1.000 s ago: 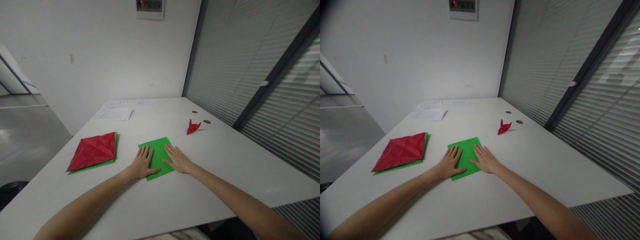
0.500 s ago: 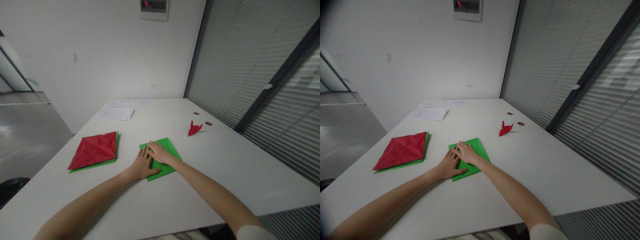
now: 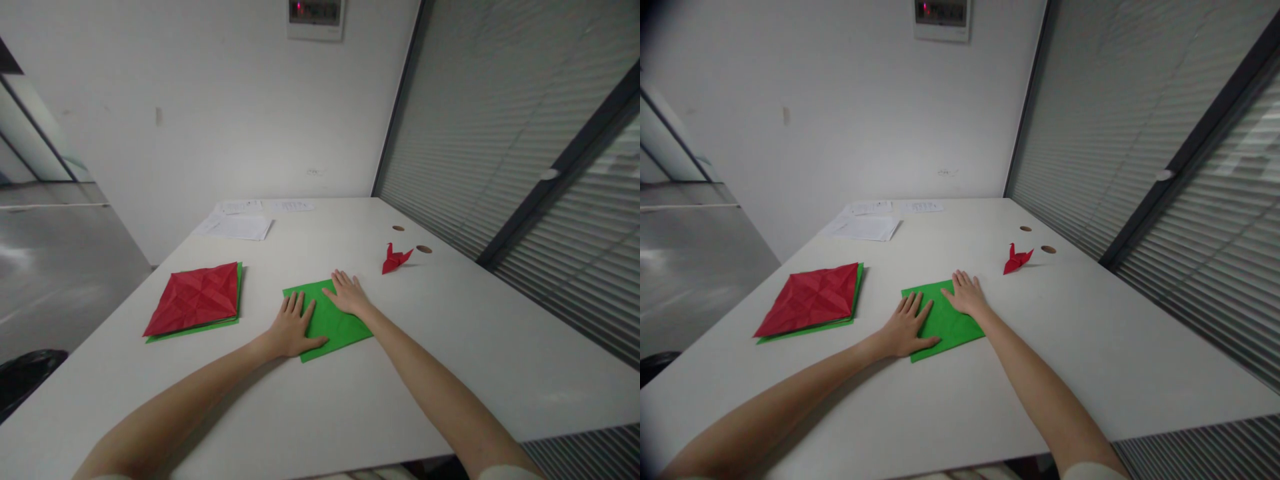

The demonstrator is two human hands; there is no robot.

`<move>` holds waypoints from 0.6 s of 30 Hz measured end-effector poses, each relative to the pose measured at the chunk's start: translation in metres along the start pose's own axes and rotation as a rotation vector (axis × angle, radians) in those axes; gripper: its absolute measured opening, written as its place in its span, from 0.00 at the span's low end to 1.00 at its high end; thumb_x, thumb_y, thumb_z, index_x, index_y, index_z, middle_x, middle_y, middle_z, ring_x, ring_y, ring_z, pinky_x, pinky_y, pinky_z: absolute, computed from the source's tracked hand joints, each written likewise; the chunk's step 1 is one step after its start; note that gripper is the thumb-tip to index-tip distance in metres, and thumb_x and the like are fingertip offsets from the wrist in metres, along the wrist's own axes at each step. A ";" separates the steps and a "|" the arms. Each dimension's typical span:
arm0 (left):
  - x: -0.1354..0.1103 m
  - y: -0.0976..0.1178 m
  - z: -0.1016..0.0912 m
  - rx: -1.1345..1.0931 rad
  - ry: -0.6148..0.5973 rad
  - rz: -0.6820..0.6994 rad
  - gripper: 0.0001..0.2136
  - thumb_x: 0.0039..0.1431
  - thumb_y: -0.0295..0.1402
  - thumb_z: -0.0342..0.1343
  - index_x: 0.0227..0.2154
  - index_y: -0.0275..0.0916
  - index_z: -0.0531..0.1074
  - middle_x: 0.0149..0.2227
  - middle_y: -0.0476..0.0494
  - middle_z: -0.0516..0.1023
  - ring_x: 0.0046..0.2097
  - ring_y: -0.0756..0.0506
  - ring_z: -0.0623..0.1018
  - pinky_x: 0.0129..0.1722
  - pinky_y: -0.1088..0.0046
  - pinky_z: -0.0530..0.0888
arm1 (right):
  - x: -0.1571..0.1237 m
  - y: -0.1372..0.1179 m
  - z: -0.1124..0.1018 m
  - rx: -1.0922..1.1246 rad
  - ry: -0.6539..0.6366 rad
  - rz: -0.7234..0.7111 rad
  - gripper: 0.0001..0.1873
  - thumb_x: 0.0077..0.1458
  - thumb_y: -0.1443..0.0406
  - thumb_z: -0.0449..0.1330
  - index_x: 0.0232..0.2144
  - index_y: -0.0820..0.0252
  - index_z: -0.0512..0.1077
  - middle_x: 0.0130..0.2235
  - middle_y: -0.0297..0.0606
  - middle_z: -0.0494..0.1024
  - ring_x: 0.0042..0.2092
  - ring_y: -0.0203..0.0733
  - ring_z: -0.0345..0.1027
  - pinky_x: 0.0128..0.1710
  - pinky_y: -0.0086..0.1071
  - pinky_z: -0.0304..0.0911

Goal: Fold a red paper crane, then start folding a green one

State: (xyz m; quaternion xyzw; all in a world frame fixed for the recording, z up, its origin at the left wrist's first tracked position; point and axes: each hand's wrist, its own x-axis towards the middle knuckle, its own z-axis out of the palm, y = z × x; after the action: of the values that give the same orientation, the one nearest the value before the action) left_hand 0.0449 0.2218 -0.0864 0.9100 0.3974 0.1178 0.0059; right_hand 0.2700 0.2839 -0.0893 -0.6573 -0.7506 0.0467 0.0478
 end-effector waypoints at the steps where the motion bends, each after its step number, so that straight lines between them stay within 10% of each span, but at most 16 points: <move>1: 0.001 0.000 -0.003 -0.007 0.011 -0.003 0.45 0.54 0.65 0.42 0.63 0.31 0.57 0.64 0.22 0.56 0.66 0.26 0.53 0.61 0.46 0.54 | 0.000 0.000 0.001 0.001 0.001 0.000 0.44 0.61 0.42 0.31 0.67 0.66 0.45 0.69 0.49 0.42 0.70 0.51 0.33 0.66 0.53 0.31; 9: 0.019 -0.020 -0.015 -0.088 0.053 0.155 0.30 0.62 0.51 0.48 0.61 0.36 0.61 0.63 0.33 0.62 0.65 0.35 0.60 0.63 0.51 0.56 | -0.008 -0.006 -0.011 -0.056 0.198 -0.155 0.33 0.64 0.51 0.43 0.64 0.64 0.56 0.68 0.47 0.51 0.68 0.59 0.38 0.65 0.57 0.31; 13: 0.018 -0.030 -0.015 -0.130 0.004 0.259 0.26 0.62 0.46 0.51 0.58 0.36 0.65 0.61 0.33 0.65 0.63 0.36 0.64 0.62 0.53 0.60 | -0.011 -0.013 -0.018 -0.014 0.266 -0.276 0.22 0.65 0.58 0.48 0.56 0.59 0.68 0.55 0.46 0.72 0.57 0.51 0.60 0.60 0.47 0.49; 18: 0.018 -0.034 -0.017 -0.214 0.092 0.264 0.14 0.65 0.39 0.50 0.46 0.40 0.74 0.52 0.40 0.75 0.54 0.41 0.74 0.55 0.60 0.69 | -0.009 -0.011 -0.015 0.110 0.229 -0.279 0.13 0.58 0.58 0.59 0.43 0.58 0.74 0.46 0.43 0.74 0.49 0.48 0.64 0.51 0.40 0.58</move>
State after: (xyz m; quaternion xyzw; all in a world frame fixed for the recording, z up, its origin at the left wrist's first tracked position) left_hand 0.0279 0.2566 -0.0695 0.9422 0.2595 0.2006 0.0691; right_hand 0.2626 0.2736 -0.0730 -0.5442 -0.8205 0.0057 0.1749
